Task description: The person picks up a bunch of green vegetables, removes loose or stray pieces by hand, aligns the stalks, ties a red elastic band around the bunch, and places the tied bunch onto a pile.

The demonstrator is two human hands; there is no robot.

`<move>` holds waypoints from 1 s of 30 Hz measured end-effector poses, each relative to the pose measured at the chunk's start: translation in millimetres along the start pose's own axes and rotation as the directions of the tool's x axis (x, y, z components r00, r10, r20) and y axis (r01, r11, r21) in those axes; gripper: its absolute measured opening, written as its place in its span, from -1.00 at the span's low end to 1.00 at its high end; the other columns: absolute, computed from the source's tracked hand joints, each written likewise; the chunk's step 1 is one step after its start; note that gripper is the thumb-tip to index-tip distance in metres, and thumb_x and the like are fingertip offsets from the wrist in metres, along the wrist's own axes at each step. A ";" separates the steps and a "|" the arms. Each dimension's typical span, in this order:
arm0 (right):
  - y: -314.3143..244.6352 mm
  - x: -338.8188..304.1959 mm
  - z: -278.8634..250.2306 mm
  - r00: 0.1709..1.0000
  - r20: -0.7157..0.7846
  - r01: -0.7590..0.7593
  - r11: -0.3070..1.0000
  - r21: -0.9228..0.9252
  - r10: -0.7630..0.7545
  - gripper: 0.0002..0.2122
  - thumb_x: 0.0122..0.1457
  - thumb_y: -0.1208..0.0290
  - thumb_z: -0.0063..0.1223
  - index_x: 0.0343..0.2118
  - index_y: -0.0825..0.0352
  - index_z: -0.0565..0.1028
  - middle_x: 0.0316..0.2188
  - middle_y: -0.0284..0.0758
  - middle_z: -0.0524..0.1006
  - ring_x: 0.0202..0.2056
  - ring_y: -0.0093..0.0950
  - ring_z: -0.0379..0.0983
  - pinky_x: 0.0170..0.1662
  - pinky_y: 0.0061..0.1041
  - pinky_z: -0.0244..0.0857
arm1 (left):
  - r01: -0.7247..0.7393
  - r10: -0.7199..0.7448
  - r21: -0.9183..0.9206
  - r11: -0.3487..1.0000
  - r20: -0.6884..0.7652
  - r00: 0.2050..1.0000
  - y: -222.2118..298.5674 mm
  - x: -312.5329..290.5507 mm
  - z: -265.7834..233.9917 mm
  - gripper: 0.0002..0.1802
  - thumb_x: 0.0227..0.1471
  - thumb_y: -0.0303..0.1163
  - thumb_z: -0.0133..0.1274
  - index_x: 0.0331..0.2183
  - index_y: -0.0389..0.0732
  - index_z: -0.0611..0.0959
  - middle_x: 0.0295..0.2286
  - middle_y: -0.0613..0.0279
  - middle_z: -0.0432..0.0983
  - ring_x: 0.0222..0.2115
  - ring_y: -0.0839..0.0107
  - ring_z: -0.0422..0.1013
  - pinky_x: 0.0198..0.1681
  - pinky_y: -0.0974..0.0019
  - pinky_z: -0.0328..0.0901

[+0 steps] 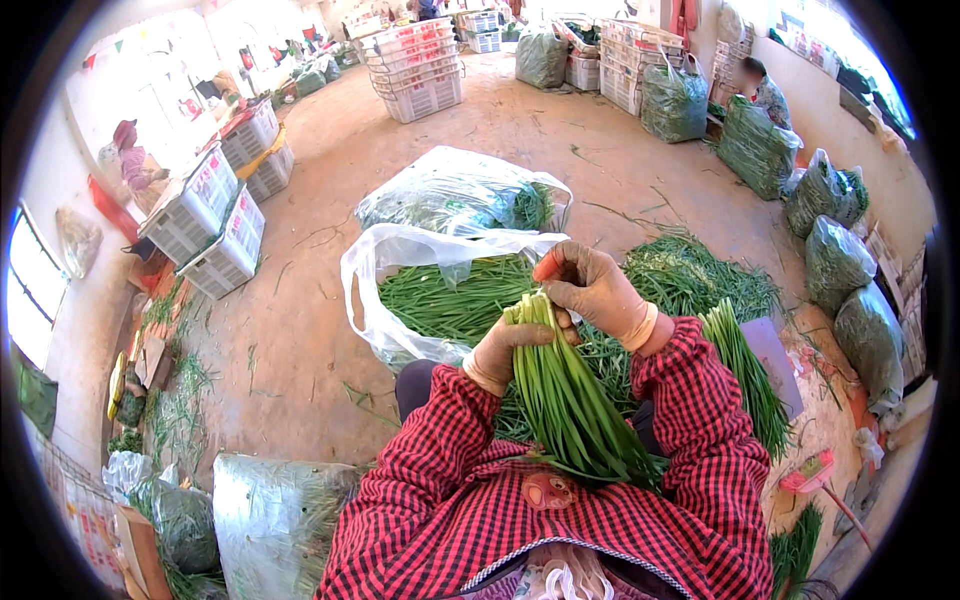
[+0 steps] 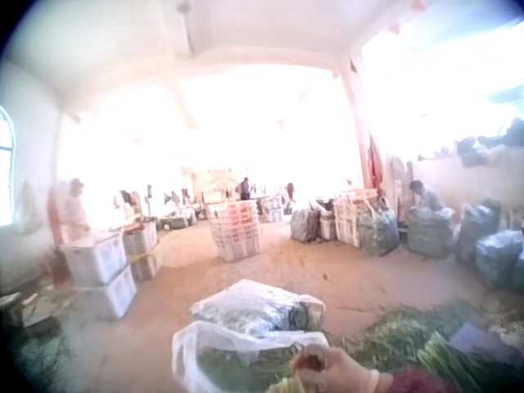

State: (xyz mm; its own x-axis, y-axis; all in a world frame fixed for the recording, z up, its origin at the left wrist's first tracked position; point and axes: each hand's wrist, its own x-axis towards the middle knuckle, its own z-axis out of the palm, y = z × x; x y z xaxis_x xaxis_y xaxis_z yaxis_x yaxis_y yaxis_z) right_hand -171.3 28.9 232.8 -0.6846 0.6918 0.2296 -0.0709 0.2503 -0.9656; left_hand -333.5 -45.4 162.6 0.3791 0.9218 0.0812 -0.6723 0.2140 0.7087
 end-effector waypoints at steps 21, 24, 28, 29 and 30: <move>28.6 -13.4 10.0 0.867 0.382 0.497 0.600 -0.627 -0.319 -0.56 0.06 0.05 0.30 -0.05 0.20 0.61 -0.03 -0.31 0.60 0.17 -0.26 0.39 0.34 -0.09 -0.01 | -0.078 0.080 0.018 0.997 -0.107 0.991 -29.1 -10.8 -31.9 -0.61 0.08 -0.48 0.06 0.00 -0.18 0.54 -0.03 0.20 0.47 -0.02 0.38 0.42 0.04 0.32 0.37; 32.7 -14.9 14.2 0.864 0.378 0.502 0.518 -0.692 -0.333 -0.56 0.04 0.06 0.31 -0.05 0.17 0.61 -0.04 -0.34 0.60 0.19 -0.26 0.37 0.38 -0.06 -0.14 | -0.134 0.175 0.230 0.964 -0.166 0.970 -33.6 -15.5 -25.4 -0.60 0.05 -0.51 0.08 -0.02 -0.18 0.54 -0.07 0.20 0.49 -0.05 0.37 0.44 0.04 0.32 0.37; 34.3 -28.0 11.4 0.884 0.317 0.465 0.723 -0.510 -0.344 -0.57 0.05 0.06 0.29 -0.06 0.15 0.60 -0.05 -0.38 0.60 0.23 -0.22 0.31 0.37 -0.02 -0.14 | -0.067 0.073 0.073 0.995 -0.084 0.994 -22.9 -6.8 -18.3 -0.54 0.02 -0.48 0.15 0.00 -0.20 0.51 -0.07 0.22 0.48 -0.04 0.38 0.43 0.05 0.31 0.34; 32.1 -32.5 7.8 0.895 0.309 0.440 0.760 -0.478 -0.323 -0.57 0.05 0.06 0.28 -0.04 0.15 0.59 -0.04 -0.37 0.59 0.24 -0.20 0.28 0.37 0.00 -0.14 | -0.092 0.100 0.152 0.984 -0.041 0.994 -20.7 -4.2 -12.5 -0.53 0.00 -0.48 0.16 0.00 -0.20 0.51 -0.07 0.22 0.48 -0.04 0.38 0.43 0.05 0.31 0.33; 31.1 -35.6 5.9 0.905 0.300 0.412 0.794 -0.446 -0.301 -0.56 0.05 0.07 0.28 -0.02 0.14 0.58 -0.02 -0.37 0.58 0.26 -0.19 0.25 0.36 0.01 -0.14 | -0.051 0.061 0.200 0.978 -0.043 0.997 -22.4 -1.5 -18.1 -0.51 -0.03 -0.47 0.20 -0.01 -0.21 0.52 -0.06 0.22 0.47 -0.04 0.39 0.42 0.06 0.30 0.32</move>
State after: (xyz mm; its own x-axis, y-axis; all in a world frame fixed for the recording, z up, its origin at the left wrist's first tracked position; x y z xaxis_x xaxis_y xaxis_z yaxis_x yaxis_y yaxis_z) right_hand -153.4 8.1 193.9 -0.8161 0.3472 0.4620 -0.0152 0.7863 -0.6177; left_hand -330.6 -45.7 133.9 0.3097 0.9461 0.0943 -0.5502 0.0975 0.8294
